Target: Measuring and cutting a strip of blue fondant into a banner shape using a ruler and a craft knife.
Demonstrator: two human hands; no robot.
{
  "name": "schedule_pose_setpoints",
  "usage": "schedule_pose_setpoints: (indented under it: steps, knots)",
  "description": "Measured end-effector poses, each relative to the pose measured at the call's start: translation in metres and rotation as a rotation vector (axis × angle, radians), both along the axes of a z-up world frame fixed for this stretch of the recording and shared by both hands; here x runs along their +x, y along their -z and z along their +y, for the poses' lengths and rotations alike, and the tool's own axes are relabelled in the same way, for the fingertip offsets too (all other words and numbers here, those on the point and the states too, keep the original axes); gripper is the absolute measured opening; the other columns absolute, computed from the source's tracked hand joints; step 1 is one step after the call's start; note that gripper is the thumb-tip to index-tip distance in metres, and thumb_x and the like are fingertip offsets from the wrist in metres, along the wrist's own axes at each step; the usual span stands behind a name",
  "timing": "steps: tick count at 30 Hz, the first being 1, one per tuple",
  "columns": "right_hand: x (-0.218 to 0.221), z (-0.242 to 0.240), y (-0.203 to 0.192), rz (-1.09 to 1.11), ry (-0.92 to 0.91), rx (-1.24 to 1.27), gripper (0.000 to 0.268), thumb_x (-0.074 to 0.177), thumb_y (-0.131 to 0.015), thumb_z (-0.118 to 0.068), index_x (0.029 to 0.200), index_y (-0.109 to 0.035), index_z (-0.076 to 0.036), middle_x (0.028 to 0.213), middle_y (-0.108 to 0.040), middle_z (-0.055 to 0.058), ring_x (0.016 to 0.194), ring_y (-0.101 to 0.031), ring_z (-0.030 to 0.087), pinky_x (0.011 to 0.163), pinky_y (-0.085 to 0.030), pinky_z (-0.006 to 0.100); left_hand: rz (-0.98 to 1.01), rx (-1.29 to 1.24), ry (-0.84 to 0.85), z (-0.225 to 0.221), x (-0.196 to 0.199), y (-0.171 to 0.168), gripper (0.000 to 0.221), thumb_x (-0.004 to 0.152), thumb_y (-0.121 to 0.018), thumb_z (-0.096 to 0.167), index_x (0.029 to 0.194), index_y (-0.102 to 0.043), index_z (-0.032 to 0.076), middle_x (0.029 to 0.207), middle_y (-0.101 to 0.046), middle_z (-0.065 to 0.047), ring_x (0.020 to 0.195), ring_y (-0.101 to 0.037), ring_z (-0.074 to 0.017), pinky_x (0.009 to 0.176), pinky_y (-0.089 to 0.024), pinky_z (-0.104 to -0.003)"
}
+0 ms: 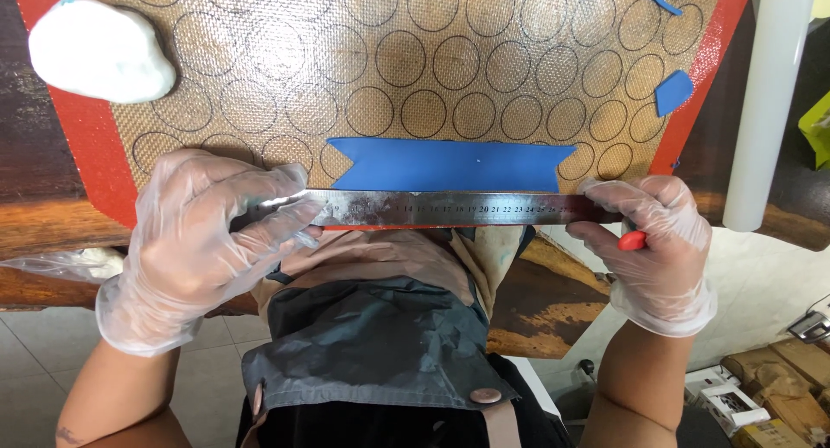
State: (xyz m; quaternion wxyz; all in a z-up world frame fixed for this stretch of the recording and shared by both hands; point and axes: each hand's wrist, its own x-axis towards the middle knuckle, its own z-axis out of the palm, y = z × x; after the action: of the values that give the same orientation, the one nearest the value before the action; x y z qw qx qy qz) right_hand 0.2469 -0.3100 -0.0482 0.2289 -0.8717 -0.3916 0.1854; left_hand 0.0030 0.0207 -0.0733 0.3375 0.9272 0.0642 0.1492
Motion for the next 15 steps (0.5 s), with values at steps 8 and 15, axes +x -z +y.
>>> schedule_pose_setpoints:
  steps: [8, 15]
  knots:
    - [-0.0017, 0.0002, 0.0005, -0.038, 0.01, -0.025, 0.052, 0.067, -0.096, 0.0, 0.114, -0.074, 0.003, 0.11, -0.068, 0.014, 0.091, -0.06, 0.022, 0.081, -0.05, 0.033, 0.005, 0.029, 0.007, -0.0002, 0.0012, -0.0002, 0.032, 0.08, -0.094, 0.013, 0.109, -0.082, 0.01, 0.109, -0.072, -0.011, 0.098, -0.06, -0.0293, 0.092, -0.047, -0.044]
    - [-0.0016, 0.0019, 0.0002, -0.043, -0.008, -0.019, 0.049, 0.069, -0.096, 0.0, 0.112, -0.073, 0.004, 0.109, -0.07, 0.014, 0.088, -0.059, 0.021, 0.08, -0.049, 0.032, 0.002, 0.073, -0.003, -0.0005, 0.0023, 0.0018, 0.029, 0.084, -0.095, 0.013, 0.105, -0.081, -0.001, 0.101, -0.069, -0.012, 0.096, -0.059, -0.0293, 0.089, -0.047, -0.042]
